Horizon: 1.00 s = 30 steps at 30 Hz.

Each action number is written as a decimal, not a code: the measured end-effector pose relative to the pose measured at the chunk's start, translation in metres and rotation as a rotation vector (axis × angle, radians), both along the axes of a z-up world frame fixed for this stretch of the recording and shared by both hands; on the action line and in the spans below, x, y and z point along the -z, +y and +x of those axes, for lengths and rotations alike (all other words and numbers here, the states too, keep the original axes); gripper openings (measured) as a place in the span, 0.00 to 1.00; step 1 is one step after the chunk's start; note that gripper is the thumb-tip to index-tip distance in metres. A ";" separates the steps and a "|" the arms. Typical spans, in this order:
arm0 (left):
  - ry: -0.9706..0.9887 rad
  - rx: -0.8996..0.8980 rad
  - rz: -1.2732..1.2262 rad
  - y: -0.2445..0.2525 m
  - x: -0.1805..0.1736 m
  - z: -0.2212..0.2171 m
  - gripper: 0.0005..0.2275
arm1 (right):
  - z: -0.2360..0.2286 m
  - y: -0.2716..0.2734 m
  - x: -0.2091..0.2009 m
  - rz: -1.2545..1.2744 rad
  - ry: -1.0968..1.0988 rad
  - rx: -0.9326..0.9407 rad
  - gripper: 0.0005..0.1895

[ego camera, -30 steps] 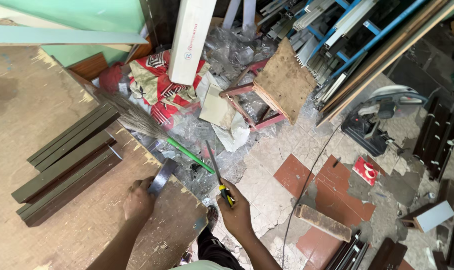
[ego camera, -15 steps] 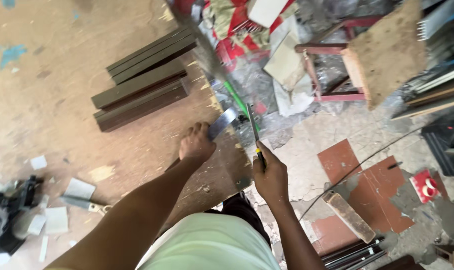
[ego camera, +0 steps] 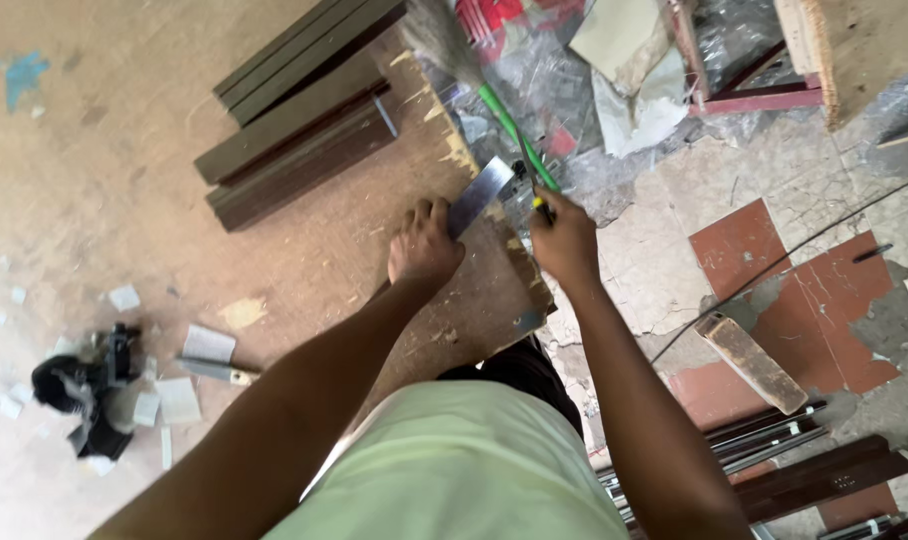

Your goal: The person uses a metal file to smooth the edges of several dark rectangular metal bars on a wooden workbench. They repeatedly pick up a bar, file its edges, and place it back on the table, handling the items one at a time.

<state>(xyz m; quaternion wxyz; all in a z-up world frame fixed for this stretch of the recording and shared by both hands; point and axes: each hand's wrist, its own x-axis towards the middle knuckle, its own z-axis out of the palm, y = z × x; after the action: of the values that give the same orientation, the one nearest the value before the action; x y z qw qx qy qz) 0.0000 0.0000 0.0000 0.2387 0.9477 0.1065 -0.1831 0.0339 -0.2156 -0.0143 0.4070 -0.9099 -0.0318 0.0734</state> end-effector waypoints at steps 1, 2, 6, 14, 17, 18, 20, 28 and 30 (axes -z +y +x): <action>0.046 -0.016 -0.008 0.000 -0.002 -0.003 0.26 | -0.011 -0.008 -0.008 0.081 0.057 0.032 0.20; 0.092 -0.032 -0.016 -0.001 -0.004 -0.007 0.26 | -0.021 -0.017 -0.020 0.162 0.115 0.064 0.21; 0.100 -0.052 -0.032 0.008 -0.005 0.001 0.22 | -0.049 -0.016 -0.073 0.260 0.559 0.313 0.23; 0.155 -0.015 -0.029 0.025 0.008 0.010 0.14 | -0.062 -0.002 -0.098 0.289 0.442 0.164 0.24; 0.083 0.041 0.012 0.021 0.007 0.010 0.13 | -0.054 0.010 -0.070 0.357 0.297 0.098 0.22; 0.101 0.041 0.018 0.020 0.006 0.010 0.13 | -0.049 0.015 -0.059 0.402 0.229 0.071 0.21; 0.136 0.044 0.030 0.015 0.005 0.009 0.14 | -0.025 0.020 -0.034 0.446 0.533 0.243 0.24; 0.168 -0.115 -0.051 0.030 0.001 0.015 0.16 | -0.030 -0.011 -0.004 0.339 0.399 0.208 0.24; 0.154 -0.263 -0.120 0.036 -0.003 0.012 0.16 | -0.045 -0.025 -0.021 0.383 0.515 0.274 0.25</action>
<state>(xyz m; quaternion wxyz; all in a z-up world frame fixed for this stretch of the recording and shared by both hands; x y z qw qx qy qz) 0.0119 0.0360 0.0032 0.3078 0.8928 0.2365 -0.2284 -0.0111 -0.2401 0.0063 0.5711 -0.7644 0.1810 0.2381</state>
